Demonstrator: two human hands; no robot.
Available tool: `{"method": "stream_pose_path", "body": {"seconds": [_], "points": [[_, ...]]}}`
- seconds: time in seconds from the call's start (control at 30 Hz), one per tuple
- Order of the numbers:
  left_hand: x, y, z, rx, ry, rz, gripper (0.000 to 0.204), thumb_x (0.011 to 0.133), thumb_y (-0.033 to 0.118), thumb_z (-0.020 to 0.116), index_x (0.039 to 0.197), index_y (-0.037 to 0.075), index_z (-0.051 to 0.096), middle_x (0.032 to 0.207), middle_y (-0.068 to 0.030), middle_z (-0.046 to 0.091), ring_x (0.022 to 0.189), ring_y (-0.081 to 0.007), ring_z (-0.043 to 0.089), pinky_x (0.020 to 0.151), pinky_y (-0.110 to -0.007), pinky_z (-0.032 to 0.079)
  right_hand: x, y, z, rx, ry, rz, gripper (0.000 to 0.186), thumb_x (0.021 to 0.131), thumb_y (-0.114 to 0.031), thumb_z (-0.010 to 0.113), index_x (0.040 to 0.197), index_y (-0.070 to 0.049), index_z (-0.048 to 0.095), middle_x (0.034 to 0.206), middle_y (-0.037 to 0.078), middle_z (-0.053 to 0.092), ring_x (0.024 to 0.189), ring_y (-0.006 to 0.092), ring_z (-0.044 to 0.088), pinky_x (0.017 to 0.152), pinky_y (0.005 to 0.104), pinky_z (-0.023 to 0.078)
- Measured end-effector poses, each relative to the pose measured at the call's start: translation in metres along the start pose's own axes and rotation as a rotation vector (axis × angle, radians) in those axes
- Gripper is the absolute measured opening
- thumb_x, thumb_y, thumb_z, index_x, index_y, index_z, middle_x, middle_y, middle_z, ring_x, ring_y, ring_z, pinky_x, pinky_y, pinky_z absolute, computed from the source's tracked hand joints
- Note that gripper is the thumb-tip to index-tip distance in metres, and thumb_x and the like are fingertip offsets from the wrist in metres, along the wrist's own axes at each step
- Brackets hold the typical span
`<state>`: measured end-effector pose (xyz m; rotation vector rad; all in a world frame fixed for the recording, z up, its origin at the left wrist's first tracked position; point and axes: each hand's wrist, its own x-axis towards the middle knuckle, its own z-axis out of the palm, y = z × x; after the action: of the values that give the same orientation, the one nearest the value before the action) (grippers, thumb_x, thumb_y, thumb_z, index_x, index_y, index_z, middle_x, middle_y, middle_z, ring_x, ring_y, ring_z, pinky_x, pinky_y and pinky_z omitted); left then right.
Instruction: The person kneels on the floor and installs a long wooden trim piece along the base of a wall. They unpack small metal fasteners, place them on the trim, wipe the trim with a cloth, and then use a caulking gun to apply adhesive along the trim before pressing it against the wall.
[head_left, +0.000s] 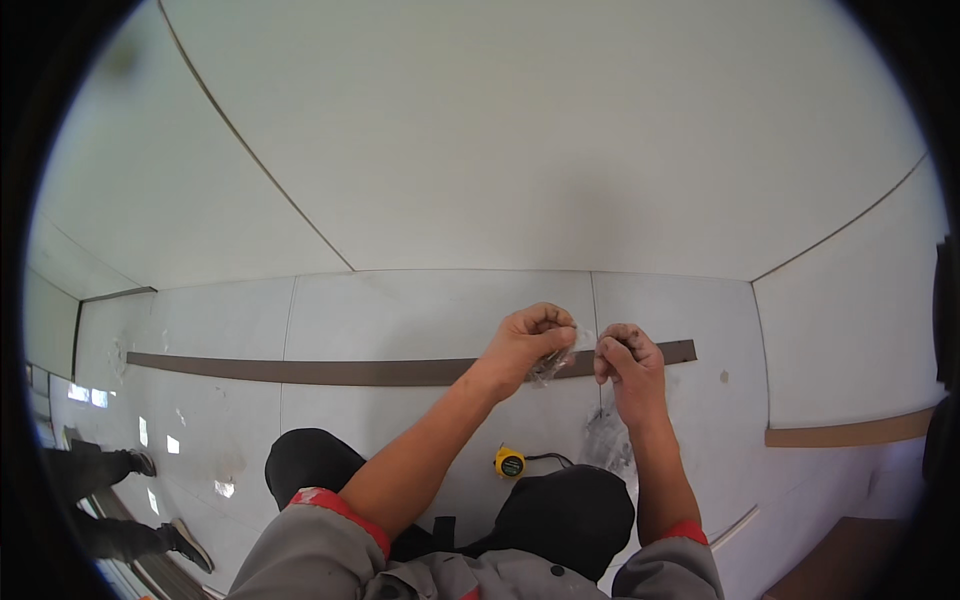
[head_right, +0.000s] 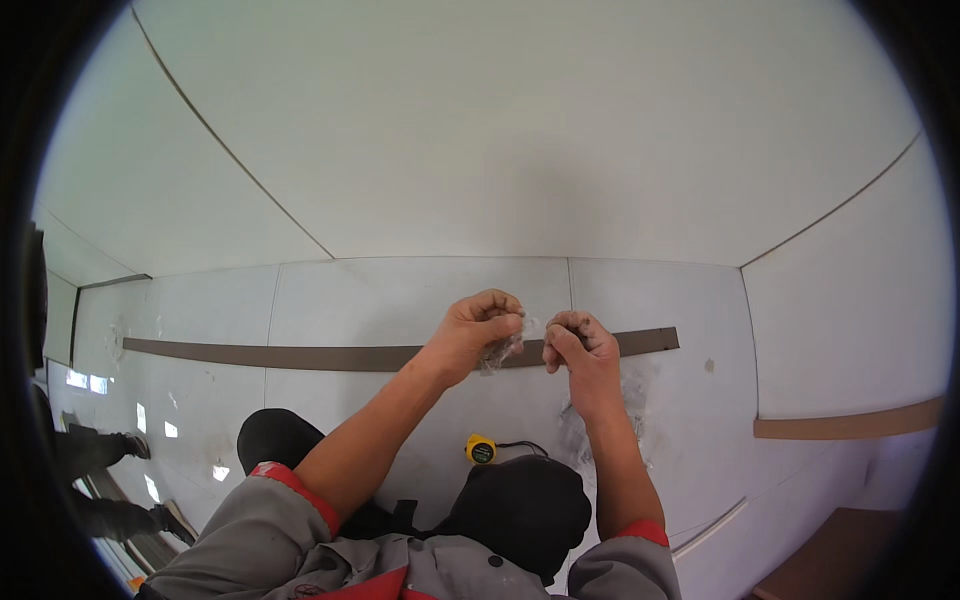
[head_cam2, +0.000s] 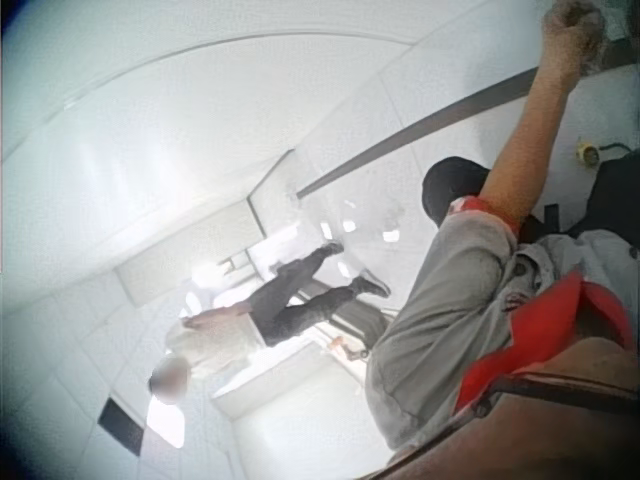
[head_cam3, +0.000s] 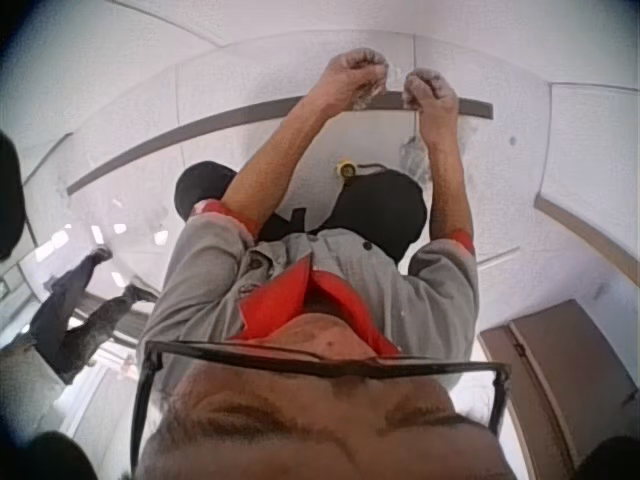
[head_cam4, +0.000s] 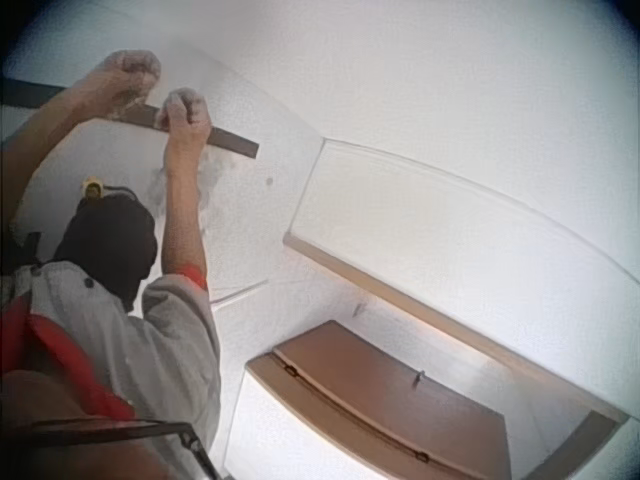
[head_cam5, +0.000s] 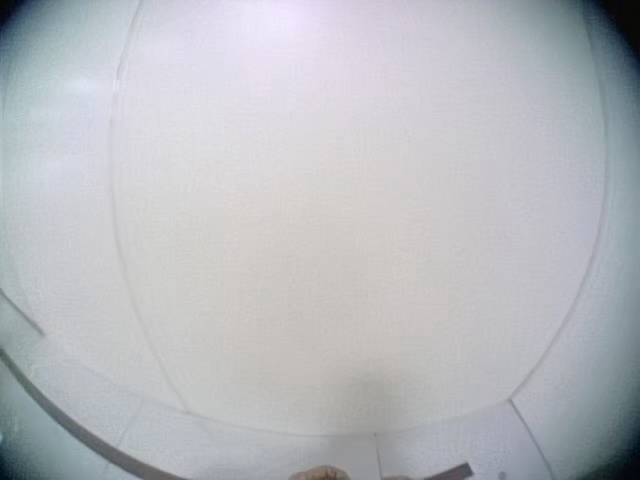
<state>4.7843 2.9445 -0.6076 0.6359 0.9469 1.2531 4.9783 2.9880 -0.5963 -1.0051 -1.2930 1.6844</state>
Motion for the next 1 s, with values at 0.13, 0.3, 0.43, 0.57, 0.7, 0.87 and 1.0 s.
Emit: {"method": "stream_pose_path", "body": {"seconds": [0.13, 0.3, 0.43, 0.57, 0.7, 0.87, 1.0], "points": [[0.005, -0.004, 0.003, -0.001, -0.037, 0.067, 0.014, 0.096, 0.012, 0.07, 0.106, 0.004, 0.065, 0.091, -0.0009, 0.066, 0.081, -0.0078, 0.06, 0.073, -0.024, 0.049, -0.003, -0.004, 0.006, -0.16, -0.01, -0.017, 0.014, 0.093, -0.005, 0.065, 0.105, 0.0, 0.067, 0.078, 0.002, 0.064, 0.063, 0.0082, 0.057, 0.058, 0.0234, 0.047], [0.006, -0.011, 0.0, 0.068, -0.003, 0.065, 0.014, 0.096, 0.011, 0.071, 0.105, 0.004, 0.065, 0.092, -0.0008, 0.066, 0.083, -0.0074, 0.059, 0.075, -0.025, 0.05, -0.004, 0.008, 0.017, -0.171, 0.072, -0.04, 0.013, 0.092, -0.008, 0.07, 0.1, 0.001, 0.07, 0.074, 0.0, 0.064, 0.063, 0.0056, 0.057, 0.057, 0.0221, 0.047], [0.006, -0.015, -0.004, 0.139, 0.053, 0.13, 0.012, 0.094, 0.01, 0.073, 0.101, 0.003, 0.066, 0.092, -0.0009, 0.066, 0.084, -0.0086, 0.06, 0.077, -0.026, 0.05, -0.003, 0.01, 0.019, -0.171, 0.05, 0.005, 0.014, 0.093, -0.011, 0.07, 0.1, 0.002, 0.069, 0.076, 0.001, 0.065, 0.065, 0.0058, 0.059, 0.058, 0.022, 0.049], [0.002, -0.01, -0.004, 0.479, 0.105, 0.356, 0.012, 0.089, 0.01, 0.075, 0.096, 0.002, 0.07, 0.093, -0.0039, 0.067, 0.081, -0.0129, 0.064, 0.078, -0.029, 0.052, 0.0, 0.008, 0.016, -0.235, 0.104, -0.006, 0.016, 0.094, -0.01, 0.069, 0.101, 0.003, 0.069, 0.079, 0.003, 0.068, 0.068, 0.0067, 0.062, 0.061, 0.0223, 0.051], [-0.003, -0.001, 0.003, 0.564, 0.092, 0.383, 0.014, 0.087, 0.01, 0.076, 0.096, 0.001, 0.072, 0.096, -0.0063, 0.068, 0.081, -0.0163, 0.065, 0.076, -0.031, 0.054, -0.003, 0.002, 0.021, -0.3, 0.152, -0.001, 0.014, 0.095, -0.009, 0.066, 0.1, 0.004, 0.068, 0.081, 0.005, 0.069, 0.069, 0.0097, 0.065, 0.062, 0.0237, 0.053], [-0.005, 0.012, 0.008, 0.797, 0.044, 0.317, 0.011, 0.089, 0.008, 0.072, 0.098, 0.001, 0.073, 0.096, -0.0091, 0.069, 0.08, -0.0185, 0.066, 0.072, -0.031, 0.054, -0.003, 0.011, 0.023, -0.383, 0.134, -0.089, 0.014, 0.095, -0.008, 0.065, 0.101, 0.005, 0.068, 0.084, 0.007, 0.07, 0.07, 0.0104, 0.067, 0.064, 0.0261, 0.055], [-0.003, 0.007, 0.006, 1.1, 0.079, 0.456, 0.01, 0.088, 0.008, 0.071, 0.095, 0.001, 0.07, 0.091, -0.0113, 0.067, 0.075, -0.0211, 0.065, 0.067, -0.032, 0.052, -0.003, 0.017, 0.027, -0.8, 0.159, -0.378, 0.013, 0.093, -0.006, 0.065, 0.099, 0.005, 0.066, 0.083, 0.008, 0.07, 0.071, 0.0102, 0.067, 0.065, 0.0284, 0.055]]}}
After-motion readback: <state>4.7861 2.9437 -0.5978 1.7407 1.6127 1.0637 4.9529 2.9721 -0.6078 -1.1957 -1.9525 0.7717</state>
